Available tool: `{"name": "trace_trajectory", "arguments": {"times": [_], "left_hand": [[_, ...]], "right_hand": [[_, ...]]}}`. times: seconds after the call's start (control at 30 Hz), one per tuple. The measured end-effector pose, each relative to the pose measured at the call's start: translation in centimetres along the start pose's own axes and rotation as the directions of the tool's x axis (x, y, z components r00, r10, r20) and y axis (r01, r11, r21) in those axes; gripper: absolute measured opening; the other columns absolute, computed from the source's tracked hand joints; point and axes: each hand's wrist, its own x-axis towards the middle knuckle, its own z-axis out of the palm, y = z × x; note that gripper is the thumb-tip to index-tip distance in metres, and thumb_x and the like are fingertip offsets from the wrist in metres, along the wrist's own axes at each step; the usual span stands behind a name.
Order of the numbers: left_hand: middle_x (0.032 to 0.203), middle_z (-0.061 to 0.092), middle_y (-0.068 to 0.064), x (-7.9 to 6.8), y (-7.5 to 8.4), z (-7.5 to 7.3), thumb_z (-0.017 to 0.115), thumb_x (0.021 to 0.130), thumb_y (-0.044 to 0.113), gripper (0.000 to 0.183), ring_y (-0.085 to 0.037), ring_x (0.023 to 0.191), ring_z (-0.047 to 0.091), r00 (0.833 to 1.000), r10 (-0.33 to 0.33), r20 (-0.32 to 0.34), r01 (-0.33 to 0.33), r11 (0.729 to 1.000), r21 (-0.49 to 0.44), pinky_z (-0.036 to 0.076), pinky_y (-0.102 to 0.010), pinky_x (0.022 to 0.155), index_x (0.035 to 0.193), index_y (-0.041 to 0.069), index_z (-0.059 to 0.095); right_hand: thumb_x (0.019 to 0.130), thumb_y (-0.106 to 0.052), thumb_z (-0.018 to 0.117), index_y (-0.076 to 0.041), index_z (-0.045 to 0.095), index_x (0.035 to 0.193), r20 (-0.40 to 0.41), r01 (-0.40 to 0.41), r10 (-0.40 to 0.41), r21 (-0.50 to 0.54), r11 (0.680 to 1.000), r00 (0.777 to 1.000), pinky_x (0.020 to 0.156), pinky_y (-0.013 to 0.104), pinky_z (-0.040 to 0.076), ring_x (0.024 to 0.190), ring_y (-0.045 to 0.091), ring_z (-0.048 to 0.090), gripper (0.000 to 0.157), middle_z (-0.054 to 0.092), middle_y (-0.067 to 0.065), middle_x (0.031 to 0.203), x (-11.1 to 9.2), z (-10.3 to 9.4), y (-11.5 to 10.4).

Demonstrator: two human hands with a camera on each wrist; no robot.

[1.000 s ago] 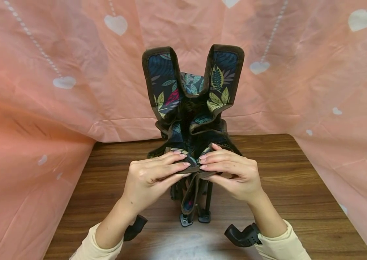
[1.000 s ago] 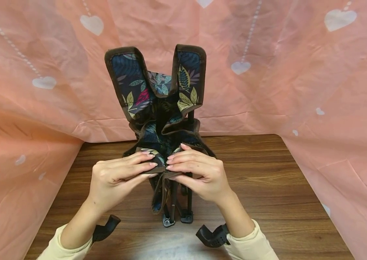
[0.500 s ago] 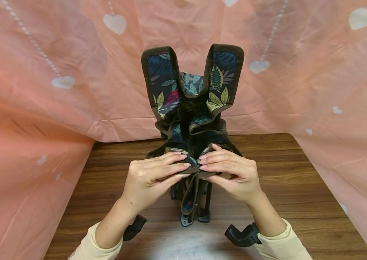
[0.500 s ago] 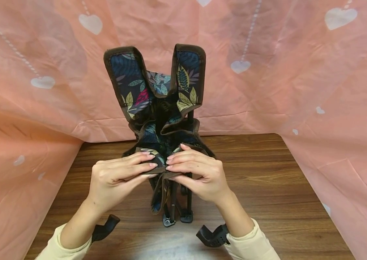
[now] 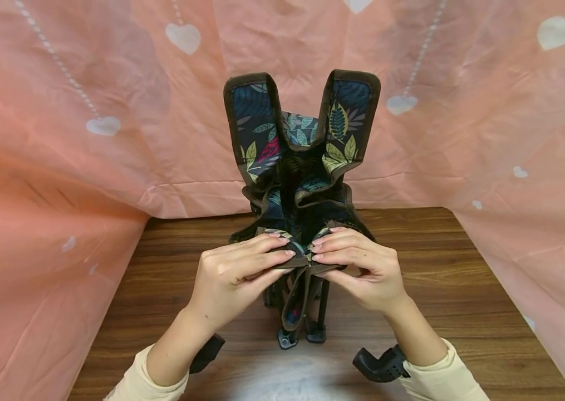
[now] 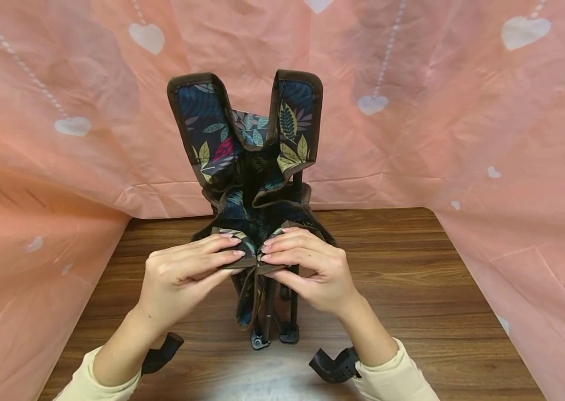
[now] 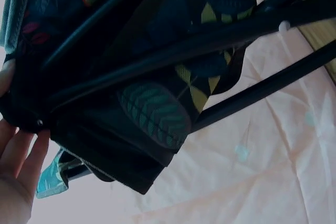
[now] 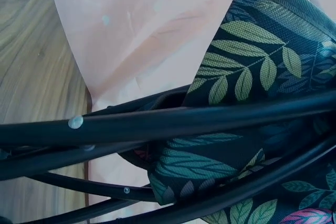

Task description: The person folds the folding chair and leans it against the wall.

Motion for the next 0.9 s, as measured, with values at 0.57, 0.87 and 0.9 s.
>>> {"name": "trace_trajectory", "arguments": {"times": [0.57, 0.87, 0.9], "left_hand": [[0.145, 0.049, -0.018, -1.4, 1.3, 0.4, 0.056, 0.097, 0.039, 0.055, -0.036, 0.140, 0.040, 0.995, 0.001, 0.097, -0.006, 0.999, 0.052, 0.030, -0.045, 0.120, 0.135, -0.001, 0.054], [0.160, 0.024, -0.018, -2.5, 1.9, -0.5, 0.042, 0.091, 0.068, 0.088, -0.030, 0.150, 0.018, 0.958, -0.238, 0.161, 0.208, 0.961, 0.184, 0.008, -0.055, 0.124, 0.151, 0.005, 0.030], [0.158, 0.028, -0.018, -2.6, 1.8, -0.6, 0.044, 0.092, 0.066, 0.086, -0.029, 0.149, 0.023, 0.963, -0.240, 0.126, 0.217, 0.960, 0.178, 0.010, -0.053, 0.124, 0.150, 0.004, 0.032]], "right_hand": [[0.086, -0.018, 0.074, 0.001, 0.074, 0.093, 0.063, 0.002, 0.010, -0.193, 0.981, 0.998, 0.101, 0.030, 0.048, 0.110, 0.025, 0.061, 0.020, 0.073, 0.013, 0.099, -0.2, -0.5, -0.7], [0.091, -0.034, 0.068, -0.002, 0.073, 0.102, 0.017, -0.008, 0.014, -0.312, 0.950, 1.000, 0.109, 0.036, 0.040, 0.124, 0.029, 0.051, 0.035, 0.066, 0.015, 0.121, -0.9, -0.6, -1.3], [0.091, -0.036, 0.067, -0.002, 0.073, 0.103, -0.006, -0.020, 0.019, -0.325, 0.945, 1.000, 0.109, 0.036, 0.039, 0.125, 0.028, 0.050, 0.036, 0.065, 0.014, 0.123, -1.1, -0.6, -1.4]]}}
